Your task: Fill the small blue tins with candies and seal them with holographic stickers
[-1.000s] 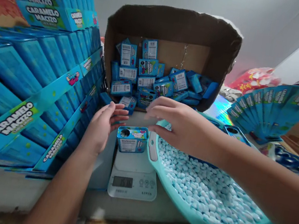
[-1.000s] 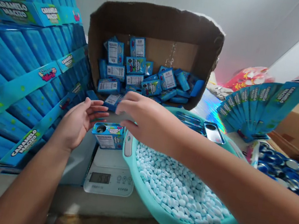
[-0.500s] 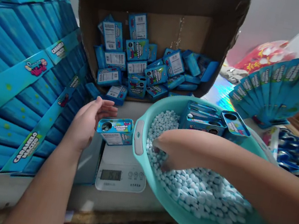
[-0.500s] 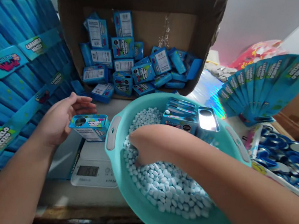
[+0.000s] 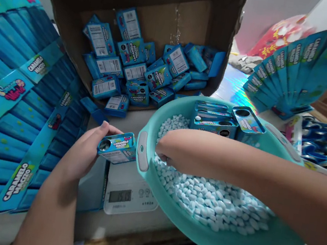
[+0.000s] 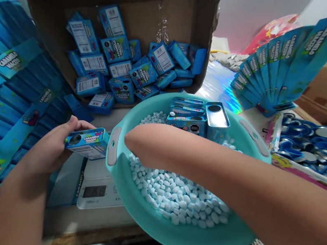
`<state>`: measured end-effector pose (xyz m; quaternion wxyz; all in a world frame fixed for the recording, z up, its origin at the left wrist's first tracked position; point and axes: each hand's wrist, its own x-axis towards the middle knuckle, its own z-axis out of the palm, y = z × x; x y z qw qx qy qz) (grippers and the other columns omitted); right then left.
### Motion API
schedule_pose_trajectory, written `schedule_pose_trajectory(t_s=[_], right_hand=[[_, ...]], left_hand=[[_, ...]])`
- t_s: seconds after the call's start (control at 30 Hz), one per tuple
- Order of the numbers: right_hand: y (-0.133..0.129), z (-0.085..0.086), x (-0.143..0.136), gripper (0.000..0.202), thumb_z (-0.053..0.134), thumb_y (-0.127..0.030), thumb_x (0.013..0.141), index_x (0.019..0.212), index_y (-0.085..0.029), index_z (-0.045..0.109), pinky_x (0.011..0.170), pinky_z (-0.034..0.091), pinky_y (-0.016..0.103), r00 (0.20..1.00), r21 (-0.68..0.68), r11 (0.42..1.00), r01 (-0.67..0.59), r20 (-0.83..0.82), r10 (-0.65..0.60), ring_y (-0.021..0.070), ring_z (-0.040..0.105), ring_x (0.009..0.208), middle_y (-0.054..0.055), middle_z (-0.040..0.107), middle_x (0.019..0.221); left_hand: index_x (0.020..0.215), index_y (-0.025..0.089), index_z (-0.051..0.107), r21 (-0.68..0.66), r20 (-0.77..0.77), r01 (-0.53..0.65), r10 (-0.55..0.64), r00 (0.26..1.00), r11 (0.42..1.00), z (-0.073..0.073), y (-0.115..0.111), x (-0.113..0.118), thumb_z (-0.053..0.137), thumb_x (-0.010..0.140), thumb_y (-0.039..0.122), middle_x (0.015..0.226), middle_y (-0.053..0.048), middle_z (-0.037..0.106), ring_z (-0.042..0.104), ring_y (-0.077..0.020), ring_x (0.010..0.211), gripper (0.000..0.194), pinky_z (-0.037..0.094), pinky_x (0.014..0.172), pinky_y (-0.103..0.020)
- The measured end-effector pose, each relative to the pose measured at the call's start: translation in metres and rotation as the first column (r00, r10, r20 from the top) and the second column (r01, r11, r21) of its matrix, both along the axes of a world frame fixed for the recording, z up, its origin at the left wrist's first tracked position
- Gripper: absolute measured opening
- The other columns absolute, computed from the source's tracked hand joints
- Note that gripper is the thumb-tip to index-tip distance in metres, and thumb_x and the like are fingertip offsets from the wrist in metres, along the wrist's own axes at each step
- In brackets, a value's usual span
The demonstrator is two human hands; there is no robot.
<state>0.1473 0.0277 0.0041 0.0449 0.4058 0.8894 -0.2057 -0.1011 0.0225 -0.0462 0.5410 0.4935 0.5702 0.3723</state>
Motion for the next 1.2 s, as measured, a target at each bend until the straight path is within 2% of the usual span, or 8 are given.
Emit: schedule_pose_trajectory(t_s=[0.17,0.37,0.5,0.7,0.8,0.97,1.07,1.2], right_hand=[[0.002,0.023,0.004,0.017,0.065,-0.008,0.079,0.070,-0.021,0.061,0.050,0.025,0.028,0.997,0.126,0.990,-0.070,-0.030,0.075,0.0129,0.041,0.054,-0.001,0.059,0.066],[0.003,0.030,0.000,0.015,0.059,-0.010,0.088,0.077,-0.019,0.059,0.058,0.027,0.030,0.988,0.164,0.983,-0.087,-0.112,0.106,0.0141,0.050,0.068,0.001,0.066,0.079],[0.003,0.030,-0.002,0.014,0.056,-0.009,0.089,0.079,-0.019,0.060,0.060,0.027,0.031,0.972,0.195,0.977,-0.084,-0.201,0.124,0.0155,0.053,0.071,0.002,0.067,0.082],[0.008,0.027,-0.002,0.012,0.056,-0.010,0.089,0.082,-0.018,0.060,0.060,0.029,0.029,0.962,0.194,0.979,-0.053,-0.251,0.102,0.0144,0.053,0.071,0.002,0.066,0.080],[0.013,0.027,-0.005,0.010,0.056,-0.011,0.088,0.084,-0.019,0.059,0.060,0.029,0.028,0.947,0.243,0.969,-0.049,-0.297,0.122,0.0133,0.051,0.070,0.000,0.063,0.078],[0.016,0.040,-0.021,0.006,0.063,-0.014,0.085,0.085,-0.020,0.061,0.058,0.029,0.026,0.908,0.244,0.970,0.020,-0.410,0.084,0.0111,0.048,0.064,-0.004,0.061,0.075],[0.014,0.051,-0.034,0.006,0.065,-0.014,0.086,0.083,-0.019,0.063,0.061,0.032,0.026,0.913,0.219,0.975,-0.042,-0.388,0.126,0.0110,0.050,0.066,-0.004,0.064,0.077],[0.015,0.055,-0.054,0.013,0.064,-0.013,0.085,0.073,-0.016,0.063,0.063,0.033,0.028,0.942,0.244,0.951,-0.190,-0.228,0.247,0.0125,0.050,0.067,-0.001,0.063,0.074]], left_hand=[[0.091,0.020,0.071,0.069,-0.084,0.042,-0.036,0.996,0.997,-0.003,0.000,-0.008,0.052,0.083,0.074,0.084,-0.008,0.074,0.068,-0.0243,0.076,0.058,0.053,0.069,-0.032],[0.094,0.020,0.072,0.068,-0.048,0.037,-0.034,0.998,0.997,-0.005,-0.002,-0.005,0.054,0.086,0.069,0.088,-0.008,0.074,0.068,-0.0258,0.081,0.053,0.052,0.069,-0.032],[0.087,0.020,0.072,0.081,0.020,-0.022,0.020,1.000,0.996,-0.003,-0.004,0.004,0.056,0.086,0.066,0.085,-0.007,0.073,0.066,-0.0251,0.081,0.048,0.050,0.069,-0.031],[0.082,0.021,0.069,0.145,-0.025,0.029,-0.026,0.999,0.989,0.002,-0.005,0.009,0.057,0.089,0.051,0.085,-0.004,0.068,0.060,-0.0214,0.082,0.033,0.046,0.071,-0.028],[0.080,0.022,0.066,0.154,-0.010,0.006,-0.004,1.000,0.988,0.001,-0.004,0.009,0.059,0.088,0.044,0.083,-0.001,0.064,0.057,-0.0186,0.080,0.024,0.042,0.068,-0.025],[0.079,0.024,0.062,0.146,0.049,0.001,-0.009,0.999,0.989,-0.003,-0.002,0.009,0.057,0.087,0.043,0.079,0.001,0.061,0.055,-0.0174,0.076,0.021,0.042,0.066,-0.025],[0.075,0.024,0.062,0.204,0.007,-0.021,0.020,1.000,0.979,0.003,-0.003,0.013,0.057,0.085,0.041,0.077,-0.001,0.060,0.055,-0.0200,0.078,0.020,0.044,0.069,-0.028],[0.066,0.025,0.061,0.266,-0.059,-0.018,0.035,0.998,0.964,0.020,-0.006,0.019,0.056,0.080,0.039,0.077,-0.005,0.062,0.058,-0.0261,0.088,0.021,0.048,0.075,-0.031]])
